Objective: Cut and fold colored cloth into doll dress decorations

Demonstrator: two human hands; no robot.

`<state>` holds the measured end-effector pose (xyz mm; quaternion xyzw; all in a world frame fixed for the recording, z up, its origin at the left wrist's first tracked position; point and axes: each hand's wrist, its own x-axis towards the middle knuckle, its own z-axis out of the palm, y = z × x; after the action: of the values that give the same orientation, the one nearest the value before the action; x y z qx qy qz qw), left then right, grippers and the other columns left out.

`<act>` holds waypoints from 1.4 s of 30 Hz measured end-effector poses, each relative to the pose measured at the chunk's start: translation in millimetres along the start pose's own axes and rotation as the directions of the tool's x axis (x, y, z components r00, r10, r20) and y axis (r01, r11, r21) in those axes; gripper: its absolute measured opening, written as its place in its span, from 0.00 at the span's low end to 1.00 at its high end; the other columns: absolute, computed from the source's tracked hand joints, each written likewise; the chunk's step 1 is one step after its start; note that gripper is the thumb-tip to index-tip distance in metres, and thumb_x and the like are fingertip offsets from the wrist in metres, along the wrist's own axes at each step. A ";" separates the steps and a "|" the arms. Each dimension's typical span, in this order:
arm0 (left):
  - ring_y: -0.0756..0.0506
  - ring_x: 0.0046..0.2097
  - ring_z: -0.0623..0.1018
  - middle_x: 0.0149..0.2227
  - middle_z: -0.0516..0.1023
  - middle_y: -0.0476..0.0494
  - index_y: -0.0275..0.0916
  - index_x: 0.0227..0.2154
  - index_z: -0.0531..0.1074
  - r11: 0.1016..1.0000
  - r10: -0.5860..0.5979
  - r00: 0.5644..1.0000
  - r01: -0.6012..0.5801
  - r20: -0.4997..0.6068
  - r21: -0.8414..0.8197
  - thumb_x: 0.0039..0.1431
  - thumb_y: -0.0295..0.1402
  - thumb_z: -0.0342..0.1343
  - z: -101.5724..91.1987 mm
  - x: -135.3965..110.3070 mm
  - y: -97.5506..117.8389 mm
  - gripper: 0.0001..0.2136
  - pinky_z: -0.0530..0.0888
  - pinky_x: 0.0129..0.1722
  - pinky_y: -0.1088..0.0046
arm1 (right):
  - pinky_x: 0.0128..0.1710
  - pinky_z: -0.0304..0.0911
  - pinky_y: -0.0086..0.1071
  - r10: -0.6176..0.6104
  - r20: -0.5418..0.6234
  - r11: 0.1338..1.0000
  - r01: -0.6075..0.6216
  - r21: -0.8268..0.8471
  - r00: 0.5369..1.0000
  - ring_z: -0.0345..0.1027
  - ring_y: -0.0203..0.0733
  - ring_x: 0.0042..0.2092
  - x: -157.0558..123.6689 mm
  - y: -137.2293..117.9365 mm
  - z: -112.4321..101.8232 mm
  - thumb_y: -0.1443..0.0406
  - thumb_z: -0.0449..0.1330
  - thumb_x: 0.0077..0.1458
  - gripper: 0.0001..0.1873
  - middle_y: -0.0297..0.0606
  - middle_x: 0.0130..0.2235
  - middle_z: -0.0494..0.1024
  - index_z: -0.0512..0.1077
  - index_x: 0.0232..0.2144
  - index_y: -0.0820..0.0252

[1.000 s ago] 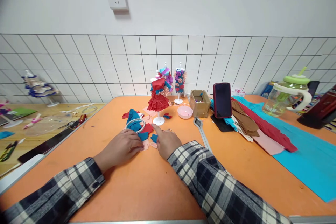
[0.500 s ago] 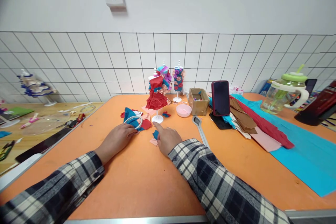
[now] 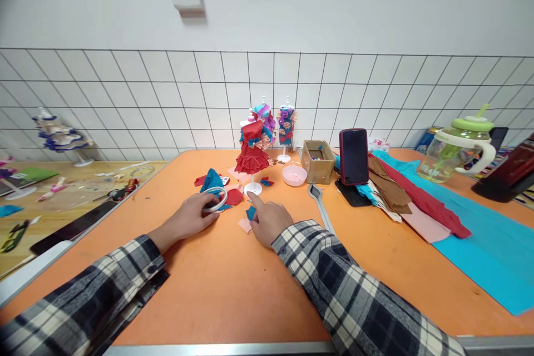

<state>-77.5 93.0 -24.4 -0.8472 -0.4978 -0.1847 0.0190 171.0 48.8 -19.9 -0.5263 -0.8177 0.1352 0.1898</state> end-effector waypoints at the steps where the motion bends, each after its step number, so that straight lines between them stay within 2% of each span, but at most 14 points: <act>1: 0.42 0.36 0.74 0.35 0.76 0.44 0.39 0.36 0.70 1.000 0.002 1.000 -0.002 0.003 -0.020 0.50 0.32 0.54 -1.5 -1.8 -0.2 0.09 0.68 0.35 0.69 | 0.39 0.57 0.32 0.007 0.003 1.000 -0.007 0.015 1.000 0.71 0.44 0.42 -0.1 0.2 -0.2 0.67 0.57 0.52 0.38 0.34 0.37 0.80 0.50 0.63 0.55; 6: 0.39 0.43 0.72 0.40 0.75 0.42 0.40 0.37 0.68 0.998 0.050 0.991 -0.053 -0.124 -0.021 0.46 0.27 0.50 -21.3 -14.1 11.8 0.13 0.67 0.44 0.59 | 0.41 0.59 0.31 0.055 -0.035 0.984 -0.048 0.171 0.998 0.72 0.41 0.43 -0.6 4.1 -0.2 0.70 0.51 0.55 0.33 0.33 0.41 0.80 0.52 0.63 0.55; 9: 0.40 0.45 0.71 0.40 0.75 0.42 0.40 0.38 0.69 0.950 0.301 0.944 -0.310 -0.138 -0.044 0.50 0.26 0.49 -27.0 -21.2 34.4 0.11 0.65 0.49 0.58 | 0.44 0.59 0.32 0.012 -0.114 0.986 0.007 0.169 0.993 0.70 0.41 0.45 -1.0 9.5 -1.0 0.72 0.52 0.53 0.35 0.33 0.41 0.79 0.52 0.63 0.55; 11: 0.42 0.48 0.71 0.44 0.75 0.42 0.40 0.44 0.69 0.868 0.485 0.874 -0.485 -0.031 -0.106 0.57 0.27 0.48 -22.7 -23.4 54.0 0.13 0.64 0.53 0.61 | 0.46 0.58 0.32 -0.050 -0.108 0.989 0.064 0.133 0.993 0.68 0.41 0.46 -1.0 13.5 -1.3 0.74 0.53 0.51 0.37 0.33 0.40 0.79 0.51 0.63 0.55; 15: 0.41 0.52 0.71 0.51 0.73 0.40 0.41 0.50 0.68 0.878 0.469 0.876 -0.450 0.108 -0.162 0.63 0.36 0.48 -8.7 -20.8 78.9 0.14 0.66 0.52 0.62 | 0.41 0.59 0.31 -0.061 -0.005 0.996 0.061 0.059 0.998 0.69 0.42 0.41 -1.4 19.5 -1.5 0.73 0.56 0.50 0.40 0.33 0.38 0.79 0.50 0.64 0.53; 18: 0.41 0.50 0.72 0.48 0.74 0.41 0.42 0.47 0.70 0.898 0.436 0.884 -0.415 0.169 -0.144 0.64 0.36 0.48 -9.0 -17.0 73.1 0.12 0.66 0.52 0.62 | 0.39 0.59 0.30 -0.048 0.025 0.998 0.047 0.046 0.999 0.70 0.41 0.39 -3.7 22.4 -2.2 0.72 0.57 0.49 0.39 0.33 0.38 0.78 0.53 0.63 0.52; 22: 0.39 0.52 0.71 0.47 0.75 0.40 0.41 0.45 0.70 0.908 0.418 0.908 -0.418 0.043 0.000 0.63 0.36 0.50 -16.3 -17.2 59.4 0.11 0.64 0.54 0.56 | 0.40 0.61 0.30 -0.096 0.031 0.982 0.089 0.164 0.995 0.71 0.38 0.39 -8.1 23.7 -0.8 0.73 0.56 0.49 0.37 0.31 0.39 0.79 0.56 0.61 0.51; 23: 0.39 0.52 0.71 0.47 0.75 0.39 0.40 0.46 0.70 0.890 0.455 0.890 -0.454 -0.008 0.033 0.63 0.37 0.50 -15.9 -18.2 59.9 0.12 0.65 0.54 0.56 | 0.41 0.61 0.30 -0.097 0.026 0.976 0.090 0.200 0.995 0.71 0.38 0.39 -8.8 23.3 0.3 0.73 0.56 0.49 0.37 0.30 0.39 0.80 0.56 0.61 0.51; 26: 0.41 0.48 0.73 0.43 0.77 0.40 0.39 0.46 0.70 0.785 0.620 0.781 -0.618 -0.077 0.048 0.64 0.34 0.48 -7.8 -20.7 72.0 0.11 0.69 0.50 0.61 | 0.43 0.62 0.32 -0.087 0.018 0.963 0.080 0.258 0.996 0.72 0.40 0.41 -9.3 21.3 3.7 0.72 0.58 0.48 0.39 0.31 0.40 0.80 0.55 0.62 0.53; 27: 0.42 0.47 0.73 0.41 0.77 0.40 0.39 0.45 0.71 0.781 0.624 0.778 -0.622 -0.072 0.044 0.65 0.34 0.47 -3.8 -20.5 77.6 0.11 0.70 0.48 0.62 | 0.43 0.62 0.32 -0.083 0.019 0.961 0.075 0.265 0.996 0.72 0.40 0.42 -9.1 21.0 4.4 0.72 0.59 0.48 0.39 0.31 0.40 0.81 0.54 0.62 0.53; 33: 0.45 0.39 0.76 0.37 0.78 0.43 0.40 0.40 0.74 0.888 0.459 0.886 -0.453 0.073 -0.082 0.66 0.31 0.45 7.6 -9.3 86.6 0.11 0.70 0.42 0.68 | 0.44 0.63 0.33 0.014 0.047 0.952 -0.027 0.305 0.999 0.74 0.41 0.41 -7.1 26.6 -0.1 0.71 0.59 0.48 0.42 0.31 0.39 0.81 0.50 0.64 0.52; 37: 0.46 0.40 0.76 0.39 0.80 0.47 0.42 0.39 0.75 0.913 0.396 0.912 -0.379 0.111 -0.150 0.65 0.30 0.48 5.8 -8.0 75.7 0.10 0.68 0.42 0.68 | 0.43 0.62 0.33 0.060 -0.030 0.958 -0.049 0.283 0.998 0.73 0.41 0.40 -7.4 25.2 -4.1 0.72 0.59 0.49 0.42 0.30 0.37 0.81 0.49 0.64 0.52; 40: 0.46 0.41 0.75 0.39 0.80 0.48 0.42 0.38 0.76 0.917 0.375 0.921 -0.351 0.106 -0.190 0.64 0.30 0.50 5.3 -10.3 72.5 0.09 0.67 0.42 0.68 | 0.39 0.62 0.31 0.029 -0.118 0.944 0.012 0.330 0.993 0.71 0.39 0.37 -8.5 16.1 0.0 0.71 0.59 0.48 0.47 0.30 0.38 0.80 0.41 0.66 0.52; 42: 0.46 0.41 0.75 0.39 0.80 0.49 0.42 0.37 0.77 0.918 0.360 0.927 -0.333 0.101 -0.214 0.63 0.30 0.50 5.0 -11.5 73.0 0.09 0.66 0.43 0.68 | 0.38 0.61 0.31 -0.004 -0.110 0.947 0.039 0.318 0.994 0.69 0.39 0.36 -9.3 9.8 5.2 0.72 0.59 0.47 0.49 0.30 0.36 0.79 0.40 0.66 0.53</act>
<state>-18.9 47.7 -21.8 -0.9306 -0.3193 -0.1666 -0.0654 180.0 44.3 -30.2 -0.4863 -0.7791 0.2353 0.3180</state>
